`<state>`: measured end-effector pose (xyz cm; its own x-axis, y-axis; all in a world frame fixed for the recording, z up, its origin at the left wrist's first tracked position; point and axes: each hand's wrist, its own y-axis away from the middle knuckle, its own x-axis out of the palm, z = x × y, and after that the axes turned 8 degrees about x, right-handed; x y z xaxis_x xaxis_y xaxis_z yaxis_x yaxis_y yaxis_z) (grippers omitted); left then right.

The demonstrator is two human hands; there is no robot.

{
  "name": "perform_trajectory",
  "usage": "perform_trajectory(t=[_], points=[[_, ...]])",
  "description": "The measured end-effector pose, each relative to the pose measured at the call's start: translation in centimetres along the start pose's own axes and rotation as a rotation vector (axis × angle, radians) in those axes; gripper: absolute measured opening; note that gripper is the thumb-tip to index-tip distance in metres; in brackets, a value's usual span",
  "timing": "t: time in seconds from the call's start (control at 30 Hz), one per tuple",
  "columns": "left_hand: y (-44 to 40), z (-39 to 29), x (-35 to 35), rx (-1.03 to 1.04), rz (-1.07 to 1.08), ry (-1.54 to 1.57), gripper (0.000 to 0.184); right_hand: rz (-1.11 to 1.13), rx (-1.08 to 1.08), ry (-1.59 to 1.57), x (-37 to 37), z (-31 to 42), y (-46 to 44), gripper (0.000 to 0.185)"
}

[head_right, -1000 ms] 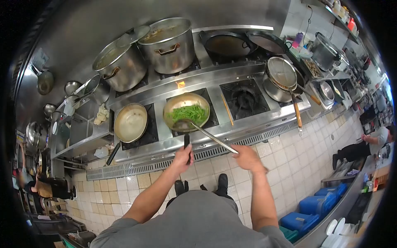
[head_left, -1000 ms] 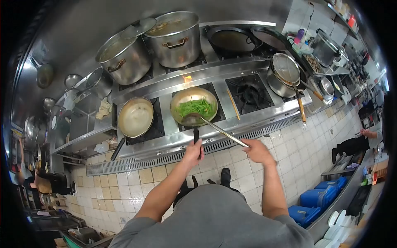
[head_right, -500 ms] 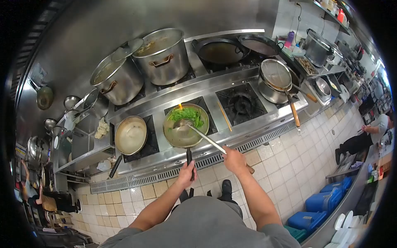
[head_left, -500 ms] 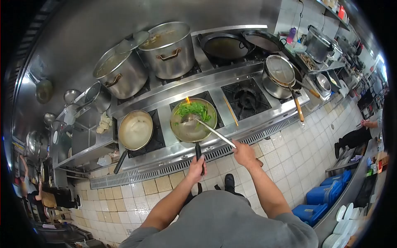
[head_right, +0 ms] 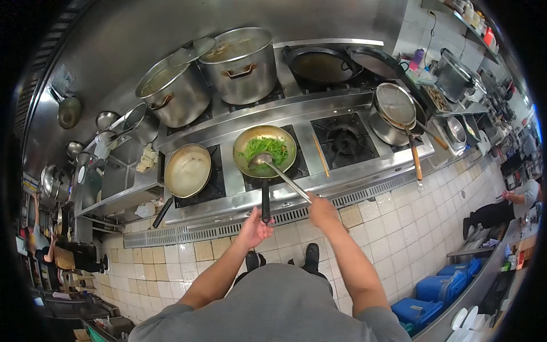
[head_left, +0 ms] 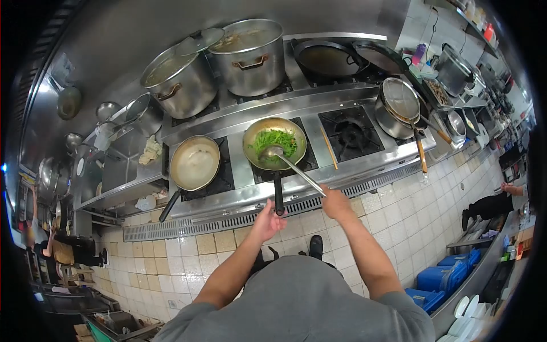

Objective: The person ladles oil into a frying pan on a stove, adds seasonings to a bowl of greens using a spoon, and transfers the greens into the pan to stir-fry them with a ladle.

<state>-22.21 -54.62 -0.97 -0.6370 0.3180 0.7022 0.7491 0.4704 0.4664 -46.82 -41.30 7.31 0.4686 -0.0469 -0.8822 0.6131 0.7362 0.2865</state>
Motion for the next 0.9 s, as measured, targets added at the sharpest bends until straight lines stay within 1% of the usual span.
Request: perform_trajectory(t=[0.03,0.1,0.13,0.17,0.2,0.27,0.3,0.33,0.37,0.4,0.47,0.53,0.6,0.67,0.73,0.8,0.83,0.9], points=[[0.5,0.1,-0.8,-0.007,0.037,0.033,0.058,0.014,-0.002,0.002,-1.0,-1.3,0.2,0.048],[1.9,0.6,-2.3,0.005,-0.008,0.045,0.061,0.043,-0.016,0.018,-2.1,-1.9,0.7,0.048],[2.9,0.6,-2.9,0.01,-0.049,0.042,0.065,0.044,0.028,0.029,-2.3,-1.7,0.7,0.049],[3.3,0.7,-4.1,0.007,-0.084,0.037,0.065,0.041,0.067,0.04,-2.6,-1.4,0.4,0.049],[3.4,1.3,-6.3,0.02,-0.092,0.046,0.065,0.045,0.05,0.046,-2.2,-1.4,-0.2,0.049],[3.5,2.8,-11.9,-0.018,-0.278,-0.34,0.061,0.037,0.053,-0.084,-0.6,-1.5,-1.6,0.048],[4.3,3.6,-14.4,0.021,-0.381,-0.586,0.057,0.045,0.04,-0.081,-0.2,-1.6,-1.7,0.048],[5.3,4.4,-17.0,0.058,-0.481,-0.833,0.053,0.012,0.002,-0.175,0.1,-1.8,-1.9,0.048],[6.9,5.4,-20.9,0.138,-0.51,-1.176,0.052,-0.02,-0.032,-0.268,0.4,-1.8,-2.0,0.048],[9.0,6.3,-24.8,0.215,-0.527,-1.519,0.05,-0.014,-0.037,-0.264,0.6,-1.7,-2.1,0.048],[13.6,7.9,-30.2,-0.059,-0.641,-1.32,0.051,-0.166,-0.074,-0.298,1.0,-1.6,-2.3,0.047],[17.6,7.0,-30.7,-0.476,-0.682,-1.137,0.049,-0.133,-0.044,-0.271,-0.7,1.3,-1.7,0.046],[20.9,7.8,-31.1,-0.565,-0.768,-1.086,0.039,-0.103,-0.006,-0.249,-1.5,2.8,-2.0,0.046],[22.8,8.6,-30.5,-0.559,-0.775,-1.044,0.038,-0.072,0.011,-0.095,-1.6,3.1,-2.3,0.045],[23.2,9.4,-31.0,-0.552,-0.779,-0.998,0.037,-0.054,0.005,-0.067,-3.2,2.1,-1.5,0.045],[22.1,10.4,-32.2,-0.443,-0.551,-1.166,0.037,-0.036,-0.007,-0.029,-4.8,0.9,-0.8,0.045],[20.9,9.9,-29.9,-0.355,-0.747,-0.949,0.039,-0.059,-0.005,-0.052,-5.2,0.3,-0.3,0.045],[17.7,9.7,-27.9,-0.129,-0.824,-0.837,0.038,-0.116,-0.038,-0.123,-6.6,-0.2,1.5,0.043]])
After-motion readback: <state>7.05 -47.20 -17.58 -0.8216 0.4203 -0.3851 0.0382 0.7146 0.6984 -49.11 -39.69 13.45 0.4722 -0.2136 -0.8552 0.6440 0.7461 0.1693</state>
